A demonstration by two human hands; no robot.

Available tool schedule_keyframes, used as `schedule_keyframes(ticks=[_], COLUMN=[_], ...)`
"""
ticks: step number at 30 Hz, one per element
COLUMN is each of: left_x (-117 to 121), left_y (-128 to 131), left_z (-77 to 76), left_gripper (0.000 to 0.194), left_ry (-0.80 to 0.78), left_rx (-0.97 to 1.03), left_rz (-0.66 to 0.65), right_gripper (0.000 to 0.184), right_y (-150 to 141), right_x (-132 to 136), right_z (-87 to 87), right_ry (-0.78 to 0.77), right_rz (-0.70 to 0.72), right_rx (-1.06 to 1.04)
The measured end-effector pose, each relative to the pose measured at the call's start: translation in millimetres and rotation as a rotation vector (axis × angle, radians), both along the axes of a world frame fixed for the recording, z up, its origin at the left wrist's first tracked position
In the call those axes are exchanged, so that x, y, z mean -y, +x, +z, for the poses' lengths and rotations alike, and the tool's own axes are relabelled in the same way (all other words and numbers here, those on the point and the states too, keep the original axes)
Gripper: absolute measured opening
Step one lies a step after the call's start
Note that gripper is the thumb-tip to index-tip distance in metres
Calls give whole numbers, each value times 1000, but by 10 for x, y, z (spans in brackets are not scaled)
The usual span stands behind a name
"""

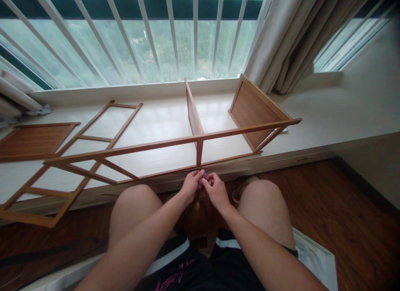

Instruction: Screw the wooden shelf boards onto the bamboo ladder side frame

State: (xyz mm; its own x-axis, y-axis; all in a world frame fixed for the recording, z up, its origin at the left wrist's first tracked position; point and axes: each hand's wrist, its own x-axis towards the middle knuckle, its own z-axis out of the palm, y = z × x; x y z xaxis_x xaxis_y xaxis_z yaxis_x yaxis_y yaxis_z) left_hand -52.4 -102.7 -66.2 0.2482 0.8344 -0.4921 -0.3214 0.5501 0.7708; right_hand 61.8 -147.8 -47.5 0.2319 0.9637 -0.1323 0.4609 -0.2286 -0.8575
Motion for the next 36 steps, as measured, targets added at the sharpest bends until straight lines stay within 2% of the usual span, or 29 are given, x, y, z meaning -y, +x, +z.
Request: schedule_keyframes(ticks=[26,29,33,36], left_x=[-29,-30,-27,-26], left_y=[1,8,5,-3], left_z=[16,29,36,28], left_gripper=[41,42,40,39], left_ry=[-4,-2,7,9], left_rx=[-2,2,18,22], left_rz=[3,4,-4,-19], right_gripper=[25,27,32,31], right_y=[9,-2,-29,-39], right_x=[6,-8,-34,-43], right_z=[-7,-23,-44,-40], right_ry=[13,10,-90,-126], right_rz=[-3,25,44,25], right_rx=[-6,-137,-438,-550])
